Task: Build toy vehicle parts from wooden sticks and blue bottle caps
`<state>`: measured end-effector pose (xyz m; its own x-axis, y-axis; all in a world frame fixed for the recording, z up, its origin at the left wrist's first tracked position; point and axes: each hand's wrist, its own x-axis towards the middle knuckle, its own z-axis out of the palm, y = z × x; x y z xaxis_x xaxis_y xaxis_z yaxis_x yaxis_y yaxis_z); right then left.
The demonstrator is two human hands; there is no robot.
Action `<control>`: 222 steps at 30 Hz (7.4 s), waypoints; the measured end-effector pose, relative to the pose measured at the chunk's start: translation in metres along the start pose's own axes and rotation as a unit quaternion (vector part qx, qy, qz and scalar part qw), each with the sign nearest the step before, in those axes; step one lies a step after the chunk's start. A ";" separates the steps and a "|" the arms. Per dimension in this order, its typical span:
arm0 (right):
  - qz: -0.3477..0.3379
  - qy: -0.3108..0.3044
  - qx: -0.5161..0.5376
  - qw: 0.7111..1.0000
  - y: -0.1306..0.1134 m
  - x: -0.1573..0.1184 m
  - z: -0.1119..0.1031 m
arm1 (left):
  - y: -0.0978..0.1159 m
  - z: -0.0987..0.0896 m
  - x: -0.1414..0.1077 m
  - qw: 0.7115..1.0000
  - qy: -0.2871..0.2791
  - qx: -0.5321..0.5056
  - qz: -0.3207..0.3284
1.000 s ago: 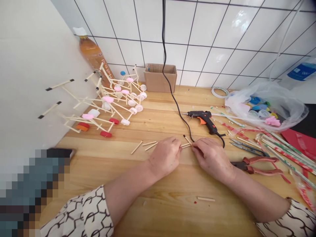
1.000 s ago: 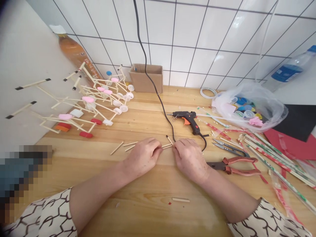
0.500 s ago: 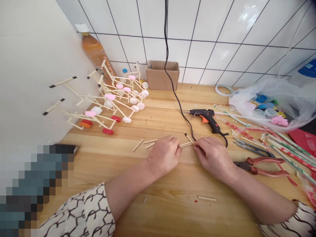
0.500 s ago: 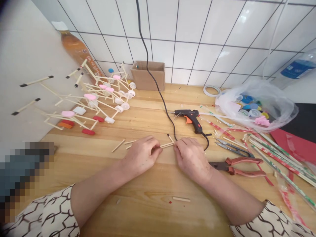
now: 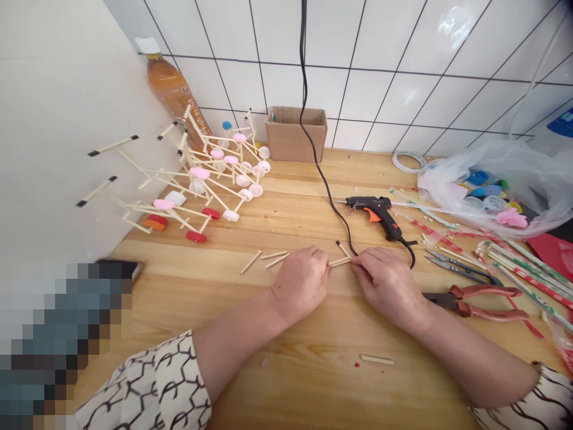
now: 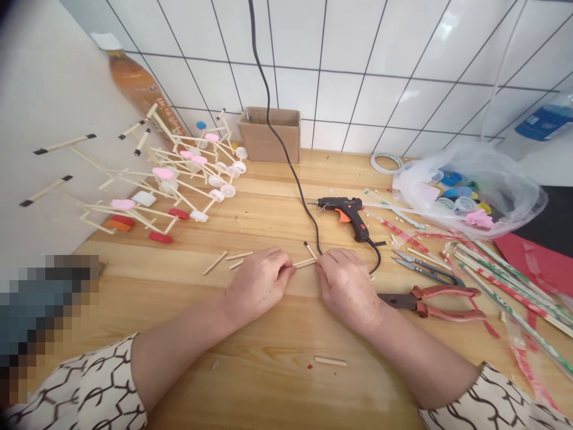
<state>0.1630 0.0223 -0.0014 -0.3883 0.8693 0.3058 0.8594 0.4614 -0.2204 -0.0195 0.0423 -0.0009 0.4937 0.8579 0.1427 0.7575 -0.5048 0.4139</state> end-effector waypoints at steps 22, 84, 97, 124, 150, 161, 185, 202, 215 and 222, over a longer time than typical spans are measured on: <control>-0.003 -0.003 -0.032 0.999 -0.003 0.000 -0.001 | -0.002 -0.010 0.001 0.997 -0.042 -0.052 -0.027; -0.020 0.005 -0.032 0.999 -0.002 -0.001 0.000 | -0.001 0.000 0.005 1.000 -0.010 0.016 0.018; -0.038 0.007 -0.014 0.999 -0.001 0.001 -0.001 | 0.004 0.001 0.006 1.000 -0.010 0.023 0.019; -0.048 -0.005 -0.028 0.998 0.001 -0.001 -0.001 | 0.005 -0.003 0.006 0.999 -0.033 0.016 0.013; -0.045 0.000 -0.027 0.999 0.000 0.000 -0.002 | 0.007 -0.003 0.006 0.999 -0.014 0.027 0.019; -0.047 -0.003 -0.027 0.998 0.001 0.000 -0.002 | 0.006 -0.004 0.005 1.000 -0.021 -0.002 0.015; -0.047 0.008 -0.024 0.999 0.000 0.001 0.000 | 0.007 0.000 0.004 0.999 -0.005 0.034 0.032; -0.043 0.005 -0.022 0.999 -0.001 0.001 -0.002 | 0.000 -0.007 0.004 0.999 -0.019 -0.026 -0.032; -0.042 0.005 -0.024 0.999 0.000 0.001 -0.001 | -0.002 -0.010 0.004 0.998 -0.043 -0.012 -0.045; -0.041 0.005 -0.028 0.999 -0.001 0.001 -0.002 | -0.003 -0.008 0.004 0.999 -0.036 -0.008 -0.037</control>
<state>0.1623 0.0226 0.0006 -0.4552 0.8273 0.3292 0.8424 0.5199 -0.1417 -0.0231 0.0475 0.0058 0.4668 0.8831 0.0474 0.7860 -0.4388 0.4354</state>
